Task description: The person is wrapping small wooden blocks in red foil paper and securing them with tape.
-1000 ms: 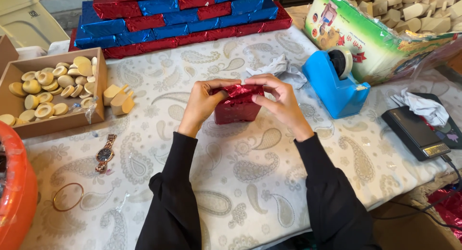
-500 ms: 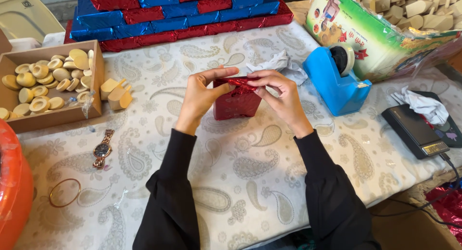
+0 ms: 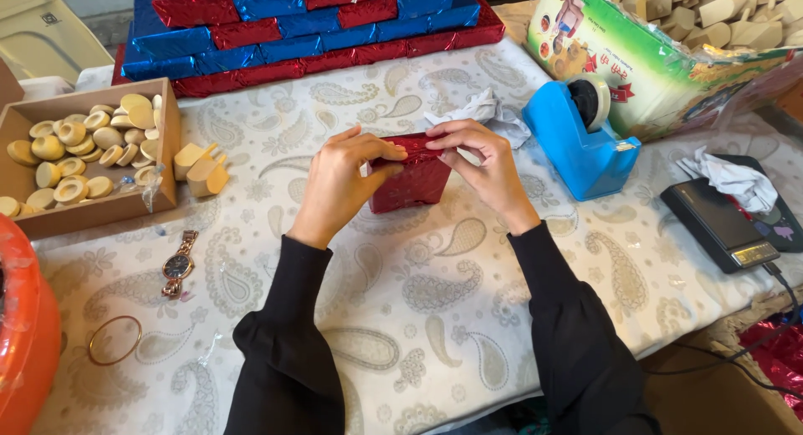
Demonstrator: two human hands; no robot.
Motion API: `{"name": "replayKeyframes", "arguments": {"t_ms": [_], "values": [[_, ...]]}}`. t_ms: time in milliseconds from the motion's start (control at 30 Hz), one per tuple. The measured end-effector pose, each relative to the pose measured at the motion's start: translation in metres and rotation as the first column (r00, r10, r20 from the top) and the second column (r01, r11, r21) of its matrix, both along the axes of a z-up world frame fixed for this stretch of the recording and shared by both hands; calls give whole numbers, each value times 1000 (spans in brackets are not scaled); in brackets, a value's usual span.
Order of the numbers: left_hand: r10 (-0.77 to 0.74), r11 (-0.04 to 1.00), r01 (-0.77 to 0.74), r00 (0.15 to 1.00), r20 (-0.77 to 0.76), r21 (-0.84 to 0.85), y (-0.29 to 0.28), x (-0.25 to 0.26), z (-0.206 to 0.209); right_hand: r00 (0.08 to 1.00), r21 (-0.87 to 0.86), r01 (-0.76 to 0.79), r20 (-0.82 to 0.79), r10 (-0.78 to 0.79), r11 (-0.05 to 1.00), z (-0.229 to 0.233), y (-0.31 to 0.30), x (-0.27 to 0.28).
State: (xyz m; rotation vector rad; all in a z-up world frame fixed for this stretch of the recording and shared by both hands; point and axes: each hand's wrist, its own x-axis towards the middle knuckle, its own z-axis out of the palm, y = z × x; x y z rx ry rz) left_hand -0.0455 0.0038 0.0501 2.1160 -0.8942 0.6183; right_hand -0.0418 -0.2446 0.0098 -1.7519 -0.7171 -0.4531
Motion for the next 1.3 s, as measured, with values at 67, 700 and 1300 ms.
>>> {"name": "replayKeyframes", "arguments": {"t_ms": [67, 700, 1300], "values": [[-93, 986, 58, 969, -228, -157, 1, -8, 13, 1000, -6, -6, 17, 7, 1000, 0, 1, 1], [112, 990, -132, 949, 294, 48, -1, 16, -33, 821, -313, 465, 501, -272, 828, 18, 20, -20], [122, 979, -187, 848, 515, 77, -1, 12, -44, 860, -206, 403, 417, -293, 892, 2, 18, -7]]}}
